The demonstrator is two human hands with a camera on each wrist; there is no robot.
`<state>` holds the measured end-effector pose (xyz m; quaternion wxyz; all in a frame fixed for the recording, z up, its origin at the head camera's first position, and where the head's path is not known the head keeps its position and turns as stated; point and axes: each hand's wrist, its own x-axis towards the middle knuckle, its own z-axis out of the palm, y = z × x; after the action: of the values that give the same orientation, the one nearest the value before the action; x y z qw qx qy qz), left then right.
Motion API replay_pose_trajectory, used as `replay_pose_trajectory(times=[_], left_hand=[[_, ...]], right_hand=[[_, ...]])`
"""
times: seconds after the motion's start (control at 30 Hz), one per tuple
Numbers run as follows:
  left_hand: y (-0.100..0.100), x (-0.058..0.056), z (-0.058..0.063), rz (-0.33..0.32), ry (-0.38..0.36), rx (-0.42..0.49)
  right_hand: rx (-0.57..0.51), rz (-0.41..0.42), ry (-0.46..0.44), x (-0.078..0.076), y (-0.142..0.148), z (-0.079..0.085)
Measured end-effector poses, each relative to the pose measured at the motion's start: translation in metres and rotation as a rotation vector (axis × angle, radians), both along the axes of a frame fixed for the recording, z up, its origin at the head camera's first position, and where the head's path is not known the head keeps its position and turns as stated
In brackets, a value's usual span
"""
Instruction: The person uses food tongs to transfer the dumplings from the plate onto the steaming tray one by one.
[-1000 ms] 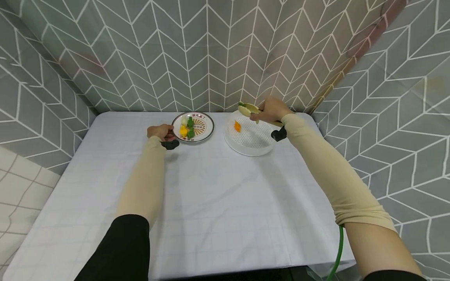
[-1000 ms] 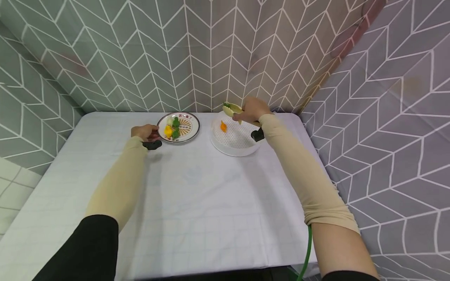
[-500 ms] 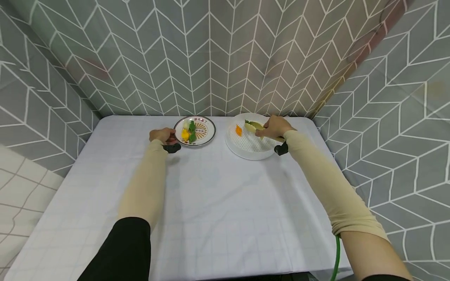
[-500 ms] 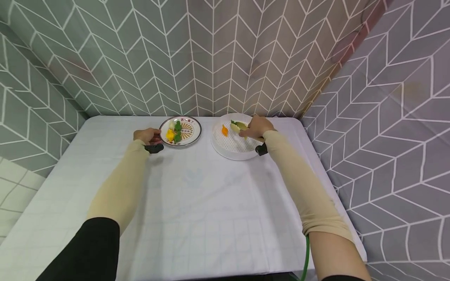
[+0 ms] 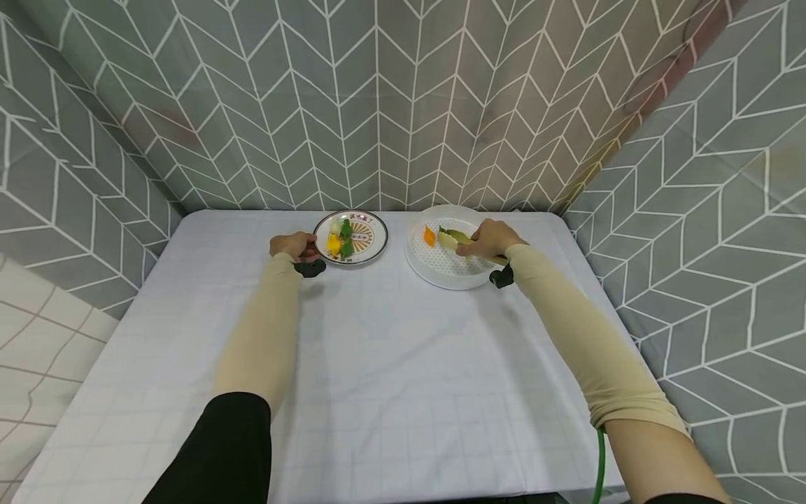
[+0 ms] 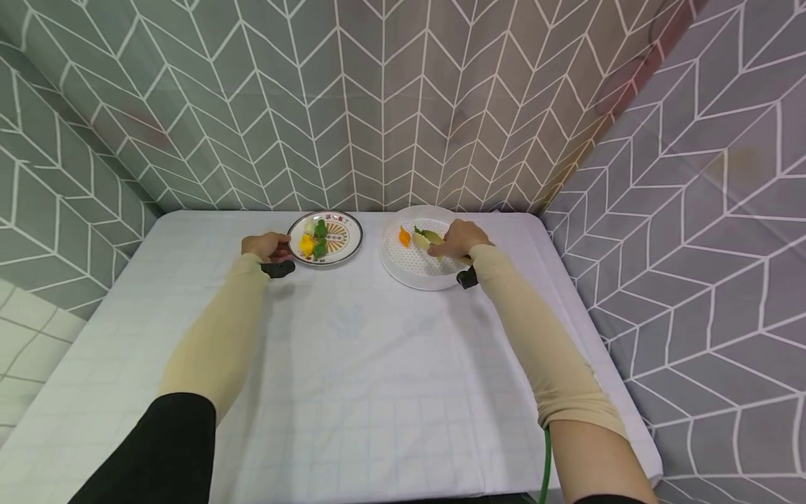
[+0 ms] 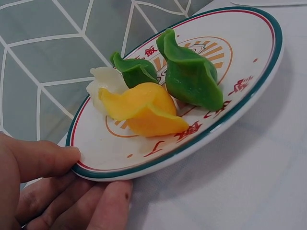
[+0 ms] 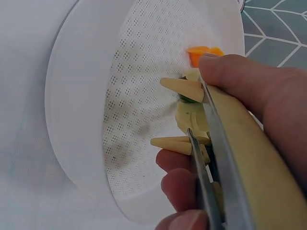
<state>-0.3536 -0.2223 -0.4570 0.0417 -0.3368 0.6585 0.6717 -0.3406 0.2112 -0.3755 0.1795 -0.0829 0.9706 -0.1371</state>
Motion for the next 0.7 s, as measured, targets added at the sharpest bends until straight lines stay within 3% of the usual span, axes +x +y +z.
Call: replay_pose_trajectory(times=[0.17, 0.7], left_hand=[[0.001, -0.001, 0.001, 0.012, -0.014, -0.009], [0.001, 0.0, -0.001, -0.036, -0.002, -0.049]], right_hand=[[-0.002, -0.015, -0.022, 0.001, 0.002, 0.002], [0.047, -0.003, -0.071, 0.005, 0.01, 0.012]])
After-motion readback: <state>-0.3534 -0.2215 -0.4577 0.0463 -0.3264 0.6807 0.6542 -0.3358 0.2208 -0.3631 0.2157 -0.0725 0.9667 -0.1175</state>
